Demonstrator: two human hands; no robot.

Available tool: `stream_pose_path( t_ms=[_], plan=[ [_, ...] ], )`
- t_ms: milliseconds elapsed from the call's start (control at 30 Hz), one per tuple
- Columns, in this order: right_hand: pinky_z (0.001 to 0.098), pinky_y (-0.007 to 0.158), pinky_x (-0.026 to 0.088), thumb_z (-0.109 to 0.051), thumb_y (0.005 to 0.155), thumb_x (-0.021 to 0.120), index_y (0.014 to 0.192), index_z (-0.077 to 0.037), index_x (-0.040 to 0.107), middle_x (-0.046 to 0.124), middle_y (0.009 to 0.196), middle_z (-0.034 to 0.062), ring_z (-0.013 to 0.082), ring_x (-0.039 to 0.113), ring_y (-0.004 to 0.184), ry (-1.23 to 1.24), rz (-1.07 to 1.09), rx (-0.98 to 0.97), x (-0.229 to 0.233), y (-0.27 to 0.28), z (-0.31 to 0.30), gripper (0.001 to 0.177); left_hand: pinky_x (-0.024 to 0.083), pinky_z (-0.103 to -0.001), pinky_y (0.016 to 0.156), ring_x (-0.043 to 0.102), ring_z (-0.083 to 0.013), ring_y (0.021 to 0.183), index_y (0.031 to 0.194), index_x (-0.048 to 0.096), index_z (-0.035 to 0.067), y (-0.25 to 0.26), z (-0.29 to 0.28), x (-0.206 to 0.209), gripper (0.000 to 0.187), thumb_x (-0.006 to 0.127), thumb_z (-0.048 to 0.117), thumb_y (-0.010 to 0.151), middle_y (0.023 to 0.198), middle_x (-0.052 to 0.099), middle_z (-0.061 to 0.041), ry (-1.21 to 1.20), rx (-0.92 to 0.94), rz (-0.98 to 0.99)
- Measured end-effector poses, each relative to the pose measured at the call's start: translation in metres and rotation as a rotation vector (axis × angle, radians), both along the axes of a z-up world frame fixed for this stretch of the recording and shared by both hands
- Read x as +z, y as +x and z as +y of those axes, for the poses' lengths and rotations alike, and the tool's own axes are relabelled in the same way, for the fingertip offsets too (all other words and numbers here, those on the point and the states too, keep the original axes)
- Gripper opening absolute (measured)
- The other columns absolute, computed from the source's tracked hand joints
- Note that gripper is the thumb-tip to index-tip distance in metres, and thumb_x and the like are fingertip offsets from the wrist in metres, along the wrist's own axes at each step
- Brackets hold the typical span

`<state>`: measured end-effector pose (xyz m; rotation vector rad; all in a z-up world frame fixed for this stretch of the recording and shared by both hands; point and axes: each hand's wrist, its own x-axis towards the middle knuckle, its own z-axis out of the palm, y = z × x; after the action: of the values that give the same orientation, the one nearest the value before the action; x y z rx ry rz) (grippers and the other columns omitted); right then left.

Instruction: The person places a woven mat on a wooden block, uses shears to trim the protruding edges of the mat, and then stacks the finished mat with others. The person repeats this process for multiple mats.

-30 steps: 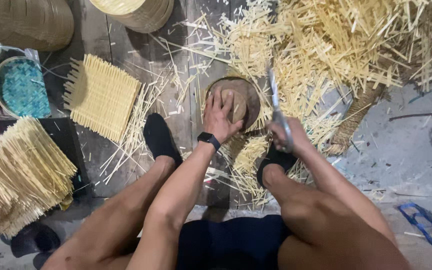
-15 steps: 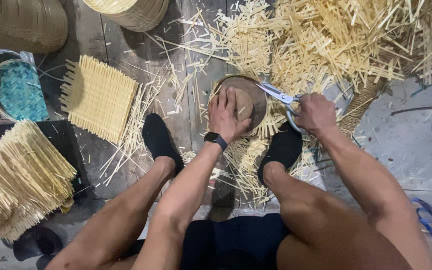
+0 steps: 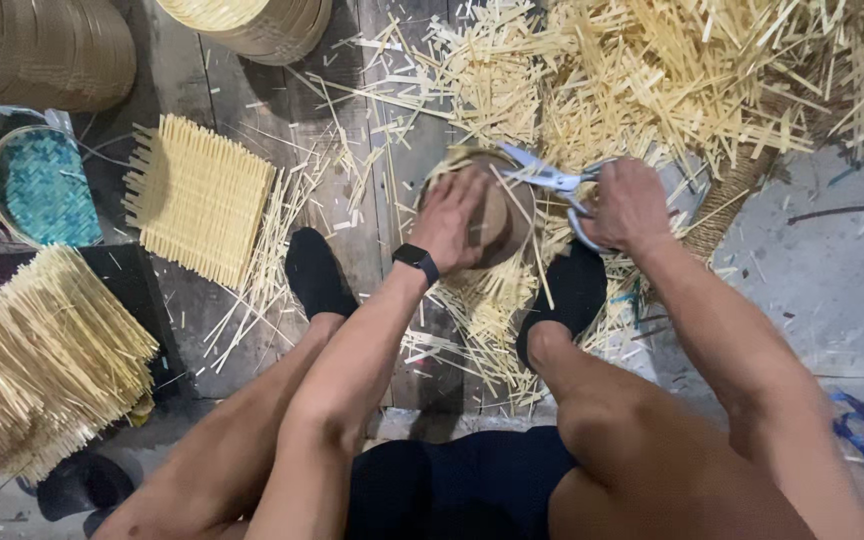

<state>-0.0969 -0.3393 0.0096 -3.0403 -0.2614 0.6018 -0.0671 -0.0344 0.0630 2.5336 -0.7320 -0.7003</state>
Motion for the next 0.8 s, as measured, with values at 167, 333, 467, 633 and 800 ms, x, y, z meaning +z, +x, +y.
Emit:
stream_pose_path(
  t_ms=[167, 333, 467, 633, 800],
  plan=[
    [0.0463, 0.072, 0.054, -0.057, 0.093, 0.065, 0.101, -0.003, 0.07, 0.063, 0.09, 0.0172, 0.0305, 0.064, 0.081, 0.078, 0.176, -0.109, 0.007, 0.001, 0.001, 0.054, 0.026, -0.054, 0.119, 0.031, -0.0461, 0.143, 0.15, 0.033, 0.01, -0.005, -0.006, 0.014, 0.116, 0.093, 0.03, 0.052, 0.157, 0.036, -0.021, 0.057, 0.008, -0.132],
    [0.0464, 0.074, 0.054, -0.057, 0.081, 0.071, 0.099, -0.002, 0.07, 0.064, 0.091, 0.0185, 0.0321, 0.064, 0.087, 0.127, -0.112, -0.003, 0.012, -0.001, 0.001, 0.058, 0.036, -0.052, 0.116, 0.043, -0.046, 0.133, 0.152, 0.029, -0.005, -0.036, -0.028, 0.014, 0.123, 0.096, 0.044, 0.062, 0.144, 0.044, -0.029, -0.034, 0.671, -0.051],
    [0.0455, 0.082, 0.055, -0.045, 0.078, 0.069, 0.101, -0.002, 0.069, 0.065, 0.095, 0.0186, 0.0333, 0.065, 0.091, 0.149, -0.18, -0.016, 0.009, -0.008, 0.001, 0.048, 0.038, -0.052, 0.113, 0.047, -0.0452, 0.13, 0.148, 0.035, -0.007, -0.036, -0.025, 0.003, 0.117, 0.092, 0.034, 0.055, 0.141, 0.047, -0.029, -0.049, 0.472, -0.095],
    [0.0482, 0.075, 0.055, -0.061, 0.09, 0.067, 0.099, -0.001, 0.068, 0.064, 0.094, 0.0194, 0.0328, 0.064, 0.088, 0.059, 0.164, -0.06, 0.009, 0.001, 0.0, 0.06, 0.033, -0.058, 0.109, 0.038, -0.0522, 0.129, 0.149, 0.038, 0.005, -0.032, -0.019, 0.007, 0.117, 0.095, 0.034, 0.051, 0.138, 0.039, -0.034, 0.002, 0.391, -0.168],
    [0.0472, 0.076, 0.057, -0.056, 0.072, 0.072, 0.098, 0.0, 0.068, 0.063, 0.084, 0.018, 0.033, 0.064, 0.083, 0.197, -0.291, 0.07, 0.008, 0.007, -0.002, 0.061, 0.034, -0.06, 0.112, 0.036, -0.0498, 0.134, 0.156, 0.034, 0.011, -0.03, -0.027, 0.006, 0.118, 0.093, 0.033, 0.056, 0.15, 0.037, -0.027, 0.009, 0.297, -0.077]
  ],
)
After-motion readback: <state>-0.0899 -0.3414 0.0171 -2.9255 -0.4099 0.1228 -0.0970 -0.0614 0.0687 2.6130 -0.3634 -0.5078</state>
